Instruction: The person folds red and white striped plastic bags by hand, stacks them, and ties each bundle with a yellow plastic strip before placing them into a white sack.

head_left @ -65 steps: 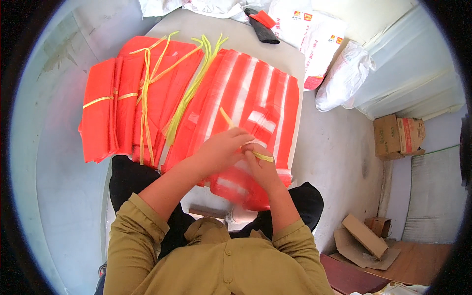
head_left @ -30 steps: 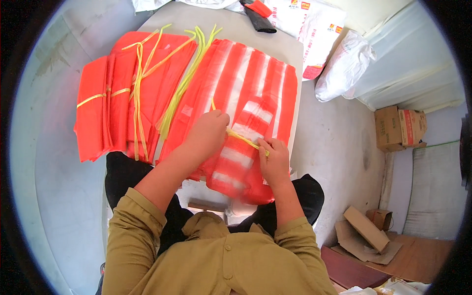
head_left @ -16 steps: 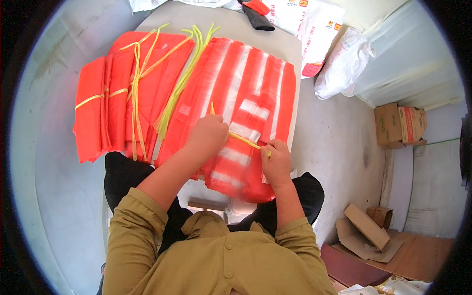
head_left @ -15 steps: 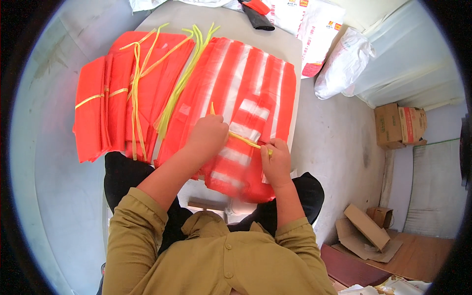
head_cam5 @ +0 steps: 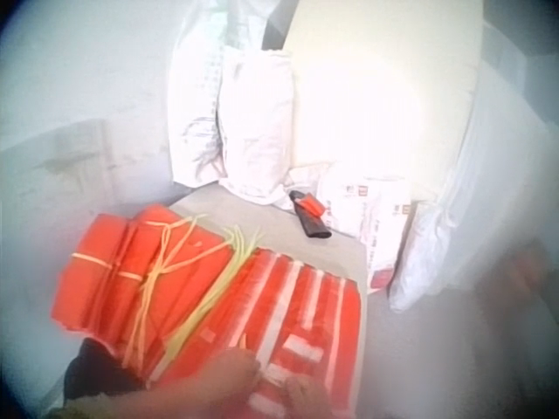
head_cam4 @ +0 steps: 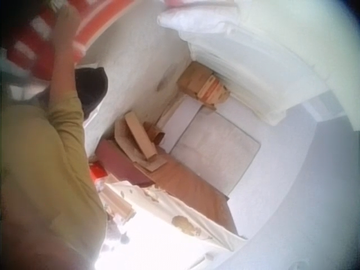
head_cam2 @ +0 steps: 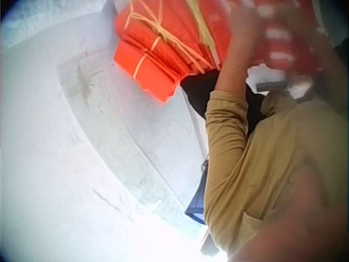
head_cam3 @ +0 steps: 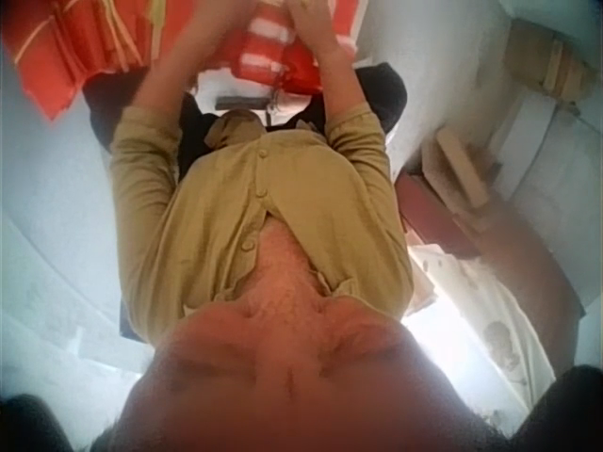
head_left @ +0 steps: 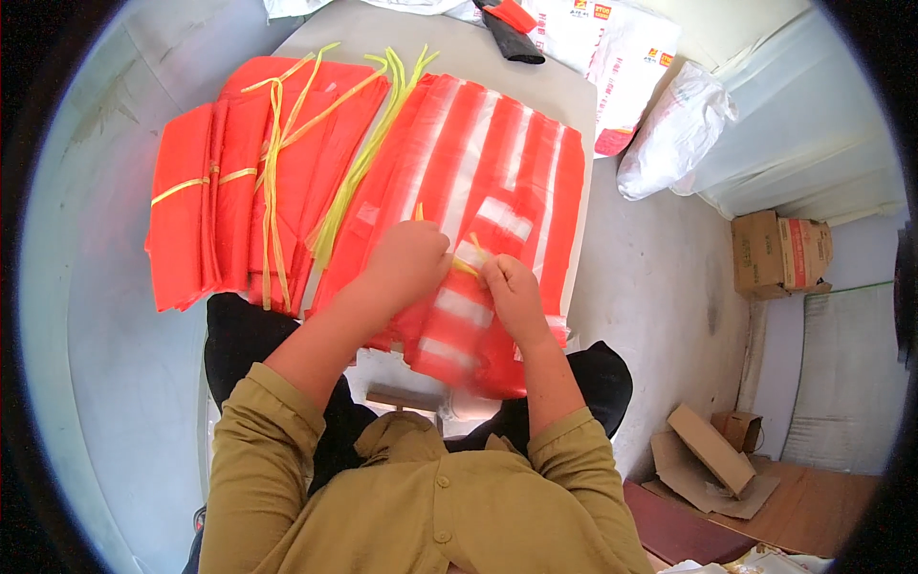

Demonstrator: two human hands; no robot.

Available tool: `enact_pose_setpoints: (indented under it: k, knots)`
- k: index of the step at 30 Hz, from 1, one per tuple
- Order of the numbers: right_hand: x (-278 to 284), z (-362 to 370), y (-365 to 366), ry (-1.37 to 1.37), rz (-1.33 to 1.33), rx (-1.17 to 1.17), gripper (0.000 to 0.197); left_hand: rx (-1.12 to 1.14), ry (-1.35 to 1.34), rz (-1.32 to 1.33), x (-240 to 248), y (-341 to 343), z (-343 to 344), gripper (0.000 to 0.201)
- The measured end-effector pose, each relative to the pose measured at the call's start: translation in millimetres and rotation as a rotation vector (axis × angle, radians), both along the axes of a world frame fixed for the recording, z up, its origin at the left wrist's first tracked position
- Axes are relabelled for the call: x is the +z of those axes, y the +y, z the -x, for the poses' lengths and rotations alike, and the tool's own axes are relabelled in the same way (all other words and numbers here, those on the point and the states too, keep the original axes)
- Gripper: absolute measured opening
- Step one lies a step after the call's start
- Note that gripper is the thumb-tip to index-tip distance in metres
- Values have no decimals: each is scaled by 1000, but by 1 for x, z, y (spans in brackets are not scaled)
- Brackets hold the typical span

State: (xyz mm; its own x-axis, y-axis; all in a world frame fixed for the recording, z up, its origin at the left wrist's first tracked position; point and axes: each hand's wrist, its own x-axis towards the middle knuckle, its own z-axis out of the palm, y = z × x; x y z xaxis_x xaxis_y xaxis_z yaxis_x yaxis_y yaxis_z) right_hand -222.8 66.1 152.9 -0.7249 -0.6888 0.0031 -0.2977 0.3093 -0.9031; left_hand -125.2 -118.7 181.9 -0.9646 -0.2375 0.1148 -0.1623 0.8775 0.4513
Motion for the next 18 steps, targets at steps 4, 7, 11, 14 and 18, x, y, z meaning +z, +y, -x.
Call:
enact_pose_setpoints:
  k: [4, 7, 11, 14, 18]
  knots:
    - [4, -8, -4, 153, -52, 31, 15, 38, -119, -505, 23, -6, -3, 20]
    - [6, -12, -4, 261, -58, 83, 16, -262, 99, -438, 13, 8, -3, 20]
    - [7, -15, 0, 334, -70, 123, 18, -345, 179, -456, 15, 18, -4, 19]
    - [4, -20, 1, 438, -55, 118, 16, -299, 19, -643, 15, 10, -2, 13]
    - [1, -25, 0, 418, -17, 79, 12, -57, 50, -1204, 15, 9, -1, 22]
